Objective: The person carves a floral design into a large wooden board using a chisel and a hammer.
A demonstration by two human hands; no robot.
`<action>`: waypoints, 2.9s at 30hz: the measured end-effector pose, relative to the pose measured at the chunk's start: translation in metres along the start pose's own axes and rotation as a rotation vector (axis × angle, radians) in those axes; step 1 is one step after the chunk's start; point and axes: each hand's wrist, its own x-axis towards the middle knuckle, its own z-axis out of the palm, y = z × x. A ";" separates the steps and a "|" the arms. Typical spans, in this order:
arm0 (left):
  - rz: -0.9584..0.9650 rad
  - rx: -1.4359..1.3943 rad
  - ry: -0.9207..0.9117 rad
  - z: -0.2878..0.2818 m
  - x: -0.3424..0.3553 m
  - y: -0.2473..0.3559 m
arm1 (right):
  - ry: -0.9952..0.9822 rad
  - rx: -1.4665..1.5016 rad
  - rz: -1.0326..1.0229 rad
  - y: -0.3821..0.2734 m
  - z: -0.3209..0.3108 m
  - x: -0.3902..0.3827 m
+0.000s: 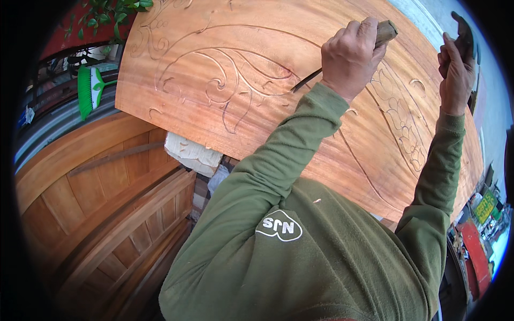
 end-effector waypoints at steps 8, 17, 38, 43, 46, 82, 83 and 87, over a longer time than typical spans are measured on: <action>0.046 -0.002 -0.040 0.003 -0.007 -0.001 | -0.302 -0.308 0.009 0.050 -0.009 -0.058; -0.002 0.029 -0.116 0.001 -0.010 0.004 | -0.251 -0.143 0.045 0.045 0.012 -0.086; 0.084 -0.147 -0.209 -0.017 -0.020 0.009 | 0.313 0.247 0.023 0.005 0.010 -0.102; 0.043 -0.235 -0.226 -0.036 -0.018 0.012 | -0.184 -0.457 -0.137 0.026 -0.012 -0.144; 0.093 -0.209 -0.216 -0.032 -0.022 0.010 | 0.088 -0.061 0.085 0.013 -0.040 -0.112; 0.147 -0.155 -0.347 -0.045 -0.040 0.007 | 0.181 -0.067 0.183 -0.001 -0.049 -0.136; 0.145 -0.156 -0.344 -0.044 -0.040 0.006 | 0.302 0.085 0.080 -0.022 -0.037 -0.124; 0.165 -0.178 -0.364 -0.041 -0.036 0.011 | 0.213 0.064 -0.032 0.014 0.010 -0.173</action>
